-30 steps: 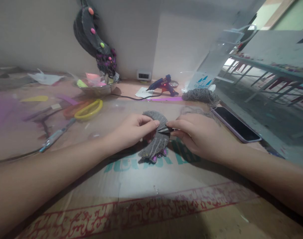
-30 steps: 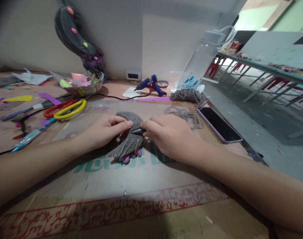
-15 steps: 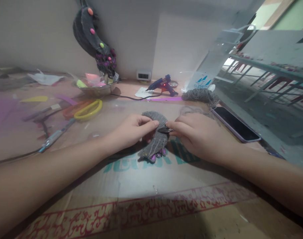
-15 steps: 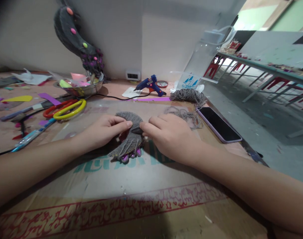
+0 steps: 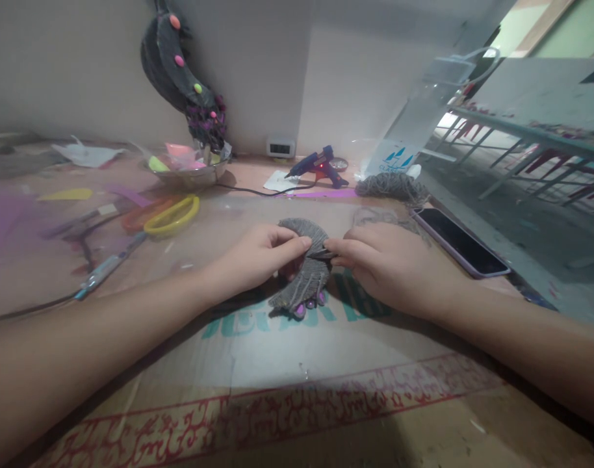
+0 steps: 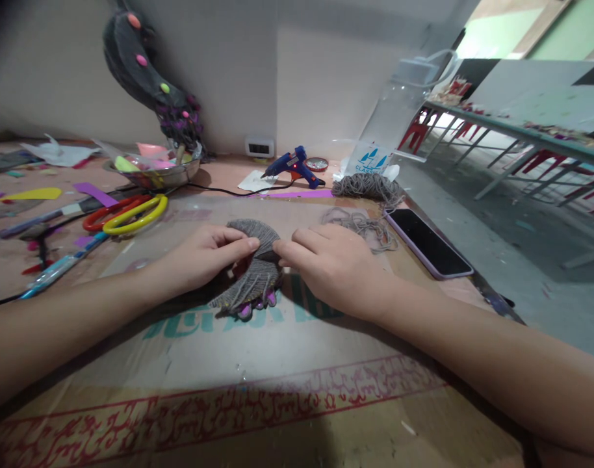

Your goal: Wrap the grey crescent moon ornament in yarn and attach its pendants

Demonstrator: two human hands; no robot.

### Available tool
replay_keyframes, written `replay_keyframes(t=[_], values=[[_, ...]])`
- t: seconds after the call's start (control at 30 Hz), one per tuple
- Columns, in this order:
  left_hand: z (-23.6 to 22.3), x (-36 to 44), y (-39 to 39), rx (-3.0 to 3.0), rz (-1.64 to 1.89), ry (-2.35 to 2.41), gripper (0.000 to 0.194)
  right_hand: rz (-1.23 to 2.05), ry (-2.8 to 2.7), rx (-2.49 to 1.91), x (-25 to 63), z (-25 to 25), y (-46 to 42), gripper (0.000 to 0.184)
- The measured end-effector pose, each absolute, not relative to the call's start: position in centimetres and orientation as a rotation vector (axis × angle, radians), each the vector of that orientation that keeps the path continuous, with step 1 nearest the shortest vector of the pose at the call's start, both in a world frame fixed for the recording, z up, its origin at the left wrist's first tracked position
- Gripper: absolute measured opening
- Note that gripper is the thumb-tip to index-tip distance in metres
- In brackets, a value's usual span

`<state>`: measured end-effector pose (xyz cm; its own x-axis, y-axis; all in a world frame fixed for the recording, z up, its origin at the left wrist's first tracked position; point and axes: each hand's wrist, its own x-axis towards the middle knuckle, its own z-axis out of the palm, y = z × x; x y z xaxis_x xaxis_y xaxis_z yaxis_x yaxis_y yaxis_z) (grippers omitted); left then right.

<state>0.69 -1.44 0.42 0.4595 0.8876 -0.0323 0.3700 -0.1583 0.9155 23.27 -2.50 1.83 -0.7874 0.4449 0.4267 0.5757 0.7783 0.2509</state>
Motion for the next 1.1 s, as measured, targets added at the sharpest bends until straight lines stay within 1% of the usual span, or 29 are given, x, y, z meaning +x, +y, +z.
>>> replay_keyframes(t=[0.17,0.23,0.33,0.4,0.47,0.5,0.57,0.63,0.77,0.93,1.1], values=[[0.3,0.6,-1.3,1.711,0.703,1.047,0.042,-0.38,-2.536,-0.857,23.4,2.0,-2.5,0.025],[0.4,0.7,-1.3,1.712,0.719,1.063,0.041,-0.257,-2.468,-0.9,23.6,1.9,-2.4,0.027],[0.6,0.7,-1.4,1.686,0.742,1.116,0.04,-0.028,-2.332,-1.021,23.6,1.4,-2.2,0.035],[0.8,0.7,-1.5,1.665,0.768,1.128,0.039,0.203,-2.245,-1.127,23.2,1.1,-2.1,0.034],[0.8,0.7,-1.6,1.663,0.801,1.13,0.039,0.533,-2.152,-1.187,22.6,0.9,-2.1,0.024],[0.7,0.7,-1.6,1.673,0.818,1.131,0.039,0.696,-2.098,-1.197,22.4,0.9,-2.1,0.022],[0.6,0.7,-1.5,1.724,0.864,1.113,0.039,0.915,-2.023,-1.205,22.0,0.9,-2.3,0.024],[0.4,0.7,-1.4,1.797,0.914,1.069,0.039,0.938,-2.019,-1.23,21.8,0.9,-2.5,0.025],[0.1,0.6,-1.2,1.867,0.914,1.01,0.039,0.843,-2.045,-1.223,21.8,0.5,-2.6,0.024],[0.1,0.6,-1.1,1.891,0.847,1.011,0.037,0.882,-1.949,-1.21,21.9,0.6,-2.5,0.028],[0.2,0.7,-1.1,1.933,0.857,1.048,0.036,0.961,-1.884,-1.206,21.8,0.7,-2.4,0.034]])
